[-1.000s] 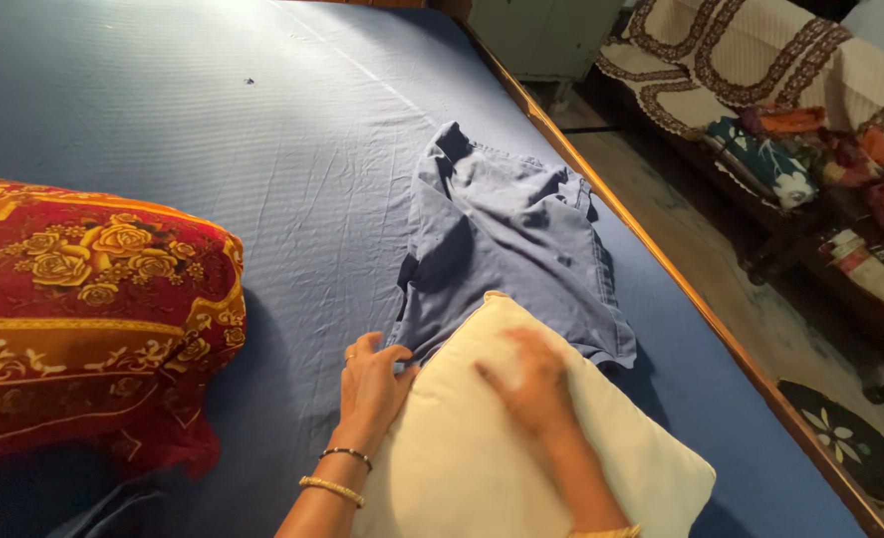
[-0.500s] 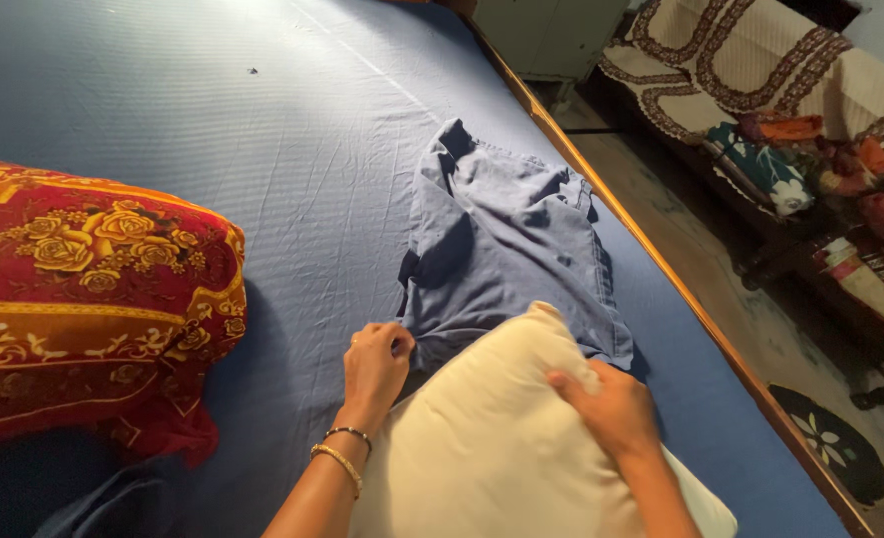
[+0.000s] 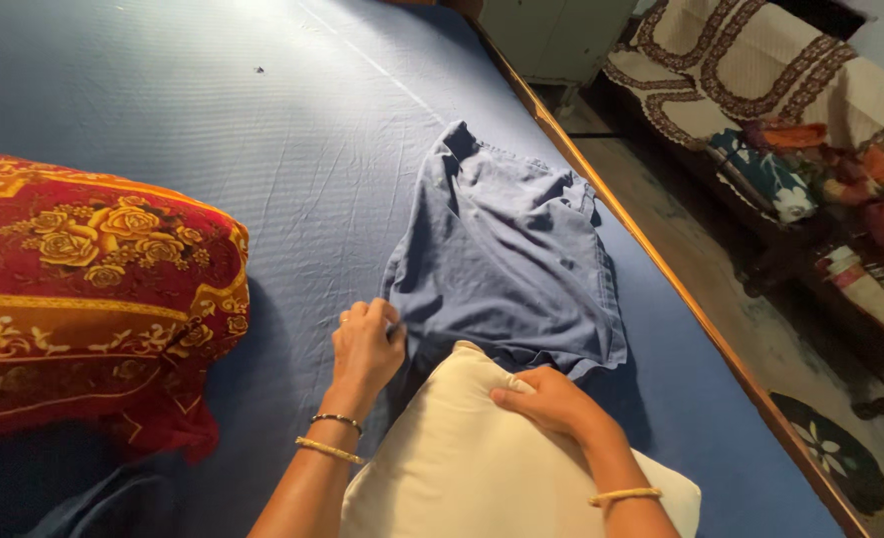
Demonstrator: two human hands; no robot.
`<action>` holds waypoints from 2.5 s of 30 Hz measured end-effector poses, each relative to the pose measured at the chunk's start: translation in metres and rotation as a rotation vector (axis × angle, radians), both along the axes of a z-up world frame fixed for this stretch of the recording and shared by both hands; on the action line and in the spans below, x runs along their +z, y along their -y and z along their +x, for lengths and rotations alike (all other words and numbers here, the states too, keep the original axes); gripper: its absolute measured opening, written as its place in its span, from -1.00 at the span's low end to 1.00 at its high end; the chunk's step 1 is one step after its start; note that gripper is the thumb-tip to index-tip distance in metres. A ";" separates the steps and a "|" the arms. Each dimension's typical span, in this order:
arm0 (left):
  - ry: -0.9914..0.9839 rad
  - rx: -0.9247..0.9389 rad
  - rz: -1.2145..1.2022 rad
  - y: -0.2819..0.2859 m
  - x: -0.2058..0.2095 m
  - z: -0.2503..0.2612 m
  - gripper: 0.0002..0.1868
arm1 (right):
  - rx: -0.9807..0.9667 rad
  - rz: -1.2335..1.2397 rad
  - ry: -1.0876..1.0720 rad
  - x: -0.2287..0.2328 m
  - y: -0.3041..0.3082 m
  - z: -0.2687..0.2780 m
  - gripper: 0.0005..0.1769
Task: The person repeatedly presses, pats, and adjusts a white pillow on a blue bedsheet to fluff it. They then pick up a dark blue pillowcase and begin to unfold it over the pillow.
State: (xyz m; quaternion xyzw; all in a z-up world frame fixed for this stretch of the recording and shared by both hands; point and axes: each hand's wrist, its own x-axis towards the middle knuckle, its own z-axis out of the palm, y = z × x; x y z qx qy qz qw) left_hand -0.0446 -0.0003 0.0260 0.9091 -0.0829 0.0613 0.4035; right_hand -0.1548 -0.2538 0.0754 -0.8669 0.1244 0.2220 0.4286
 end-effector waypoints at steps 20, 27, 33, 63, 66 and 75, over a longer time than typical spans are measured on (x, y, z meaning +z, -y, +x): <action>0.194 -0.129 0.069 0.046 -0.043 0.005 -0.75 | -0.323 0.209 0.030 0.040 0.032 -0.050 -0.36; 0.189 -0.280 0.207 0.052 -0.047 -0.016 -0.81 | -0.306 0.328 -0.019 0.040 0.042 -0.050 -0.30; 0.214 -0.285 0.130 0.060 -0.031 -0.018 -0.58 | -0.355 0.263 -0.046 0.031 0.053 -0.049 -0.33; 0.201 -0.361 0.144 0.053 0.004 -0.014 -0.12 | -0.369 0.291 0.053 -0.032 0.045 0.012 -0.22; 0.307 -0.320 0.151 0.052 0.005 -0.014 -0.16 | -0.445 -0.419 0.400 -0.030 0.034 0.032 -0.34; 0.499 -0.025 0.191 0.033 0.010 -0.007 -0.09 | -0.413 -1.011 0.165 -0.021 0.043 0.056 -0.66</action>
